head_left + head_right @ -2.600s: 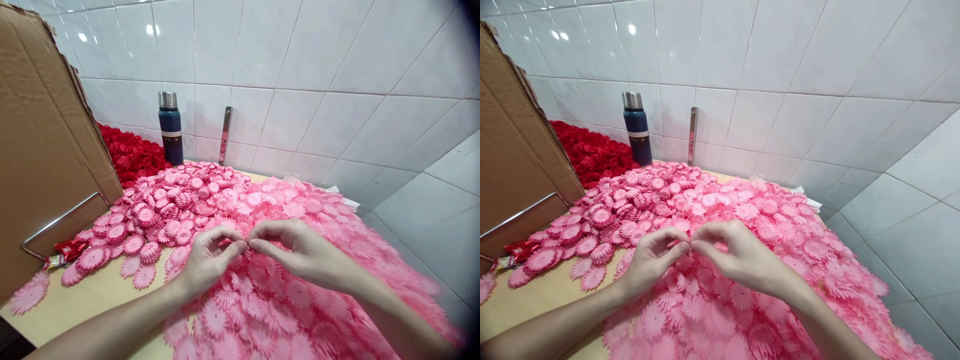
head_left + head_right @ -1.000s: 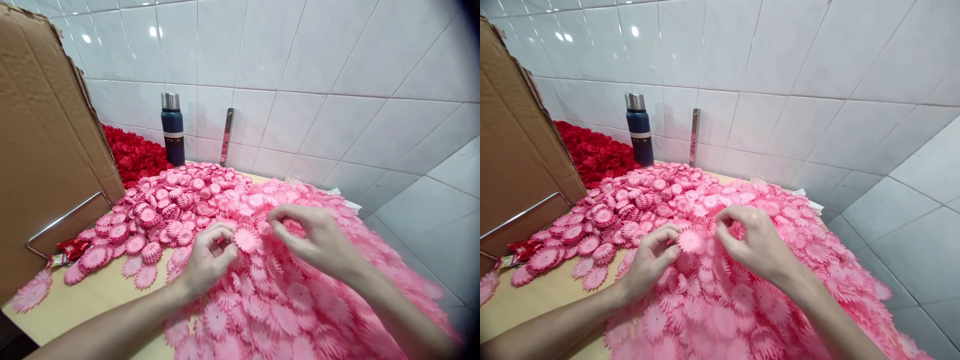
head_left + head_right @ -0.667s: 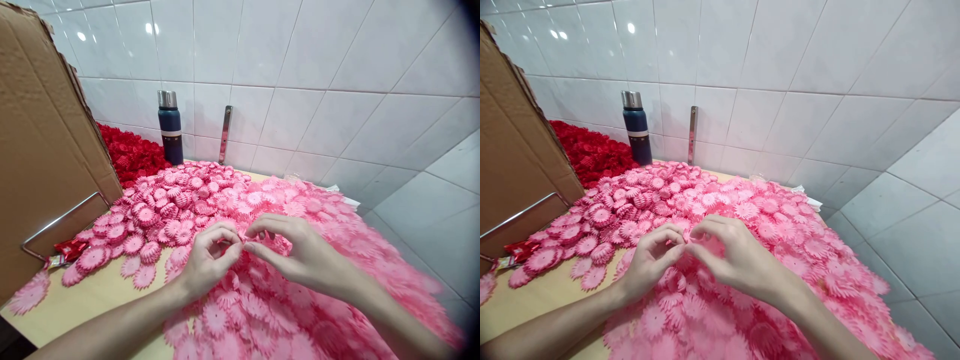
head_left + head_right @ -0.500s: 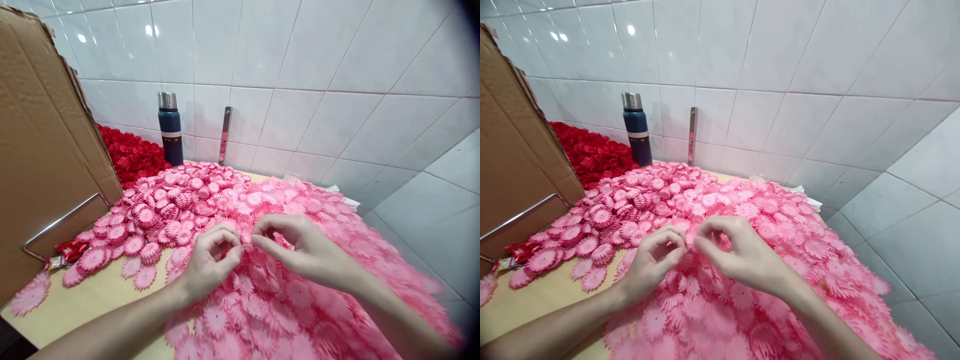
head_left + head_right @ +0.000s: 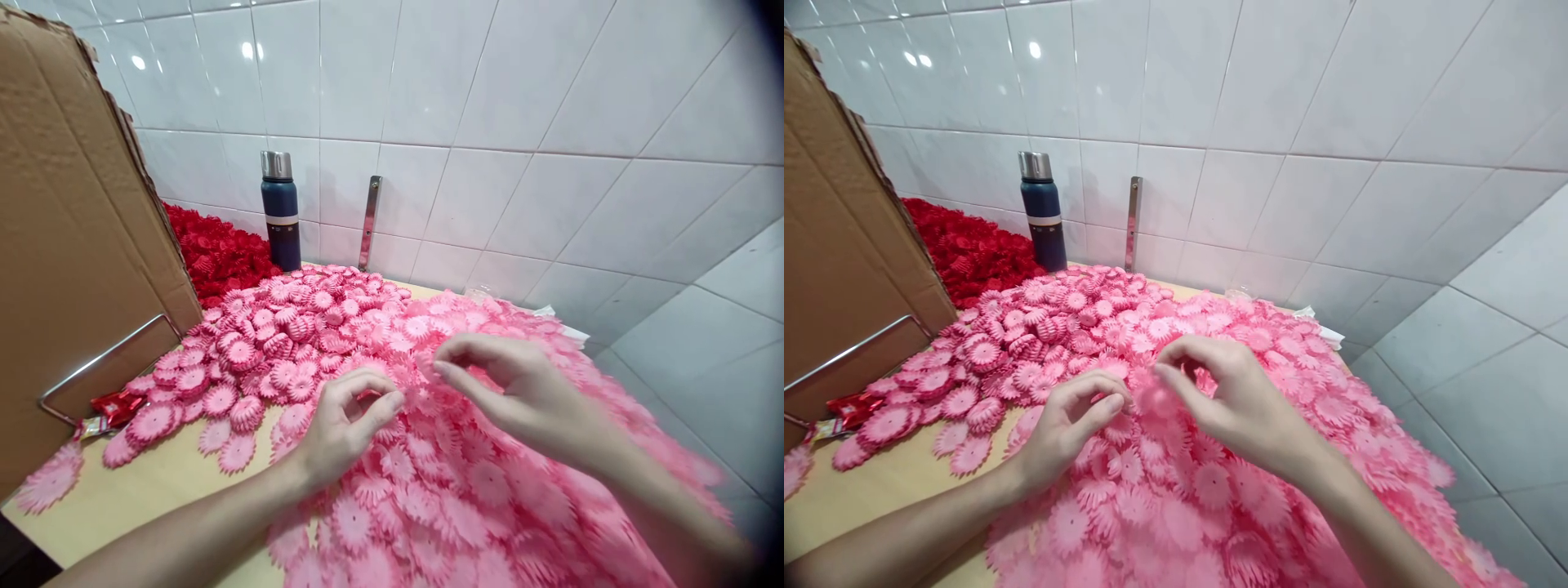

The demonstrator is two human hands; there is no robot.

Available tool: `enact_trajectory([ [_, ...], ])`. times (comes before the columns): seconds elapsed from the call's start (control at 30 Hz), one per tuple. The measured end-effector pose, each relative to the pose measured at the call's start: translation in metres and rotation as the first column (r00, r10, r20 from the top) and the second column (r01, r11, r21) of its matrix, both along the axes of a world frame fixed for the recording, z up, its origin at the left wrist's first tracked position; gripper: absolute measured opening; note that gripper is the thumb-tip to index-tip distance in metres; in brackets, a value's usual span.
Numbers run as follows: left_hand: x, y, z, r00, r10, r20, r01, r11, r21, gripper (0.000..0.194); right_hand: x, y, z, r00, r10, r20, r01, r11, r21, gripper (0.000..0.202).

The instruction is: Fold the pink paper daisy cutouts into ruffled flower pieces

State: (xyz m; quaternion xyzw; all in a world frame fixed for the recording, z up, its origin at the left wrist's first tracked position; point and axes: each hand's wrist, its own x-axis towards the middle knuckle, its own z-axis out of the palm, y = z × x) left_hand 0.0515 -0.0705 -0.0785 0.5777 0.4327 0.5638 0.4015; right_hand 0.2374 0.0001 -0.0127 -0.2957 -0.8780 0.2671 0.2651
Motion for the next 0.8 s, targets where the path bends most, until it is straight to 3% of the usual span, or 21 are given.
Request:
enact_trajectory([
  [0.13,0.001,0.002,-0.004,0.999,-0.033,0.003,0.033,0.999,-0.009,0.020,-0.009,-0.012,-0.002,0.983,0.172,0.070,-0.168,0.984,-0.055,0.016],
  [0.23,0.002,0.003,-0.009,1.000,-0.008,0.012,0.008,1.000,-0.009,0.020,-0.010,-0.013,-0.003,0.985,0.156,0.079,-0.152,0.987,-0.055,0.016],
  [0.43,0.000,0.003,-0.009,0.999,0.041,-0.034,-0.041,0.999,0.007,0.021,-0.009,-0.002,-0.006,0.995,-0.104,0.006,0.103,0.986,0.133,0.017],
  [0.67,0.000,0.003,-0.005,0.997,0.066,-0.035,-0.066,0.998,0.017,0.024,-0.008,0.009,-0.019,0.960,-0.261,-0.104,0.281,0.885,0.371,0.013],
  [0.73,0.002,0.001,-0.006,0.997,0.071,-0.042,-0.070,0.997,0.036,0.026,0.002,0.015,-0.014,0.910,-0.372,-0.182,0.414,0.832,0.369,0.013],
  [0.8,0.005,0.000,-0.006,0.998,0.043,-0.042,-0.041,0.997,0.062,0.025,0.013,0.019,-0.007,0.844,-0.485,-0.228,0.534,0.800,0.274,0.016],
])
